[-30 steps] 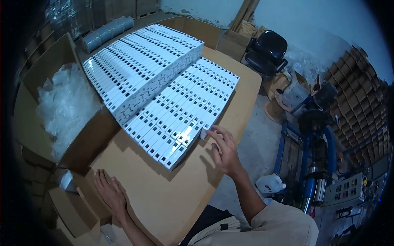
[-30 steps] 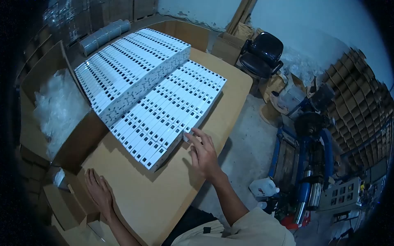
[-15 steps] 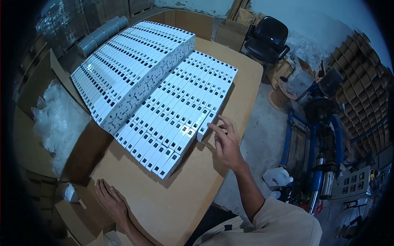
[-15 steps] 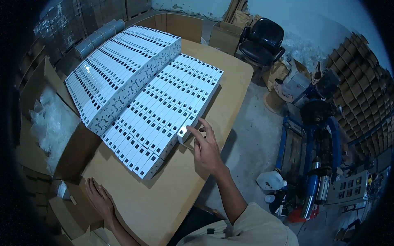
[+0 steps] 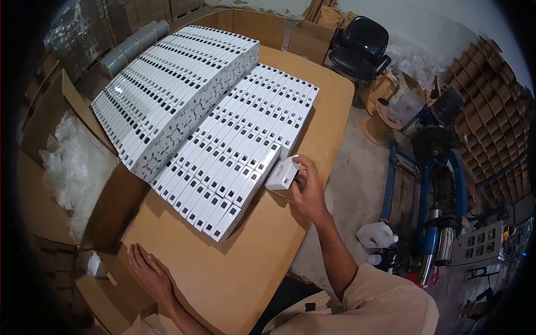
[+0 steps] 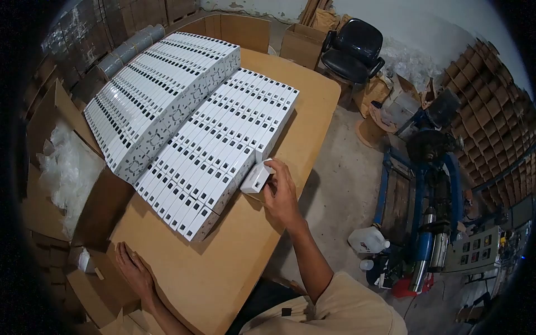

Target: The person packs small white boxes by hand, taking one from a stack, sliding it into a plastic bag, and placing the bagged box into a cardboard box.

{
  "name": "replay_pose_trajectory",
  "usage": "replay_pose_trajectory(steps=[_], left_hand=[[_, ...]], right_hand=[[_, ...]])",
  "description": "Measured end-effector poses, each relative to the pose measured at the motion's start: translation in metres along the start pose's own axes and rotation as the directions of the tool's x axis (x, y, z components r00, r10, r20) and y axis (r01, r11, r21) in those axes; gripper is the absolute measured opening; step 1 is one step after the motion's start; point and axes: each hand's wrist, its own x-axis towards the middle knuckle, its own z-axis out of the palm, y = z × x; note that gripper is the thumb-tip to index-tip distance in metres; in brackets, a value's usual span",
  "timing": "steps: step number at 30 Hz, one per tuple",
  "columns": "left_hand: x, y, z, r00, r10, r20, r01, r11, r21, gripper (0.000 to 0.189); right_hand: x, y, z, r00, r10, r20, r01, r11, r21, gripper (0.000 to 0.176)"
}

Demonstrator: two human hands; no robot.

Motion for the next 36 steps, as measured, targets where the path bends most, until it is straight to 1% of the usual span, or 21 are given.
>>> replay_pose_trajectory(steps=[2,5,6,8,11,14,17,19,20,22,23,24,26,30,32,34,36], left_hand=[[0.001,-0.007,0.003,1.0,0.002,0.002,-0.002,1.0,-0.004,0.046],[0.0,-0.003,0.001,1.0,0.002,-0.002,-0.002,1.0,0.01,0.046],[-0.001,-0.001,0.0,1.0,0.001,-0.005,-0.001,1.0,0.02,0.046],[0.0,-0.002,0.0,1.0,0.004,-0.005,-0.004,1.0,-0.019,0.046],[0.0,-0.001,-0.002,1.0,0.0,0.003,0.001,0.999,-0.05,0.046],[-0.001,-0.004,0.0,1.0,0.005,-0.001,-0.005,0.999,-0.048,0.045],[-0.003,-0.005,-0.002,1.0,0.012,0.002,-0.012,0.998,-0.059,0.045],[-0.005,-0.002,-0.006,1.0,0.007,0.018,-0.006,0.997,-0.071,0.045],[-0.005,-0.001,-0.008,1.0,0.004,0.028,-0.002,0.997,-0.078,0.044],[-0.005,-0.001,-0.009,0.999,-0.008,0.044,0.013,0.994,-0.11,0.044],[-0.006,-0.003,-0.008,0.999,0.009,0.045,-0.004,0.994,-0.106,0.044],[-0.006,-0.007,-0.006,0.999,0.026,0.039,-0.022,0.995,-0.102,0.044],[-0.005,-0.012,-0.004,0.999,0.049,0.023,-0.046,0.992,-0.117,0.044],[-0.006,-0.015,-0.003,1.0,0.031,-0.002,-0.031,0.982,-0.188,0.043],[-0.006,-0.014,-0.006,1.0,0.005,0.008,-0.003,0.971,-0.239,0.042],[-0.006,-0.016,-0.008,1.0,-0.018,0.01,0.02,0.964,-0.267,0.039],[-0.003,-0.015,-0.011,0.996,-0.08,0.03,0.086,0.916,-0.392,0.038]], right_hand=[[0.004,-0.008,-0.001,0.999,-0.025,-0.028,0.022,0.997,-0.071,0.047],[0.003,-0.011,-0.011,0.99,-0.142,0.012,0.141,0.963,-0.23,0.046],[0.002,-0.012,-0.014,0.993,-0.118,0.02,0.12,0.964,-0.236,0.043],[-0.001,-0.015,-0.019,0.997,-0.069,0.039,0.077,0.967,-0.244,0.037],[-0.006,-0.036,-0.028,0.987,-0.137,0.088,0.154,0.959,-0.237,0.037],[-0.016,-0.051,-0.031,0.985,-0.101,0.142,0.127,0.975,-0.184,0.032],[-0.031,-0.073,-0.03,0.969,-0.119,0.214,0.171,0.954,-0.246,0.03],[-0.043,-0.079,-0.026,0.959,-0.113,0.258,0.179,0.952,-0.248,0.031],[-0.048,-0.083,-0.022,0.954,-0.112,0.28,0.184,0.951,-0.247,0.031],[-0.06,-0.095,-0.012,0.947,-0.036,0.32,0.113,0.967,-0.228,0.031],[-0.067,-0.101,-0.008,0.941,0.006,0.339,0.074,0.972,-0.222,0.032],[-0.073,-0.105,-0.003,0.929,0.008,0.37,0.079,0.973,-0.217,0.033],[-0.083,-0.114,0.011,0.901,0.0,0.434,0.096,0.975,-0.2,0.035],[-0.099,-0.134,0.046,0.872,-0.045,0.487,0.106,0.989,-0.099,0.036],[-0.104,-0.142,0.066,0.862,-0.051,0.504,0.093,0.994,-0.058,0.036],[-0.107,-0.15,0.086,0.847,-0.083,0.525,0.112,0.993,-0.024,0.036],[-0.109,-0.156,0.109,0.832,-0.123,0.541,0.144,0.99,0.002,0.035]])
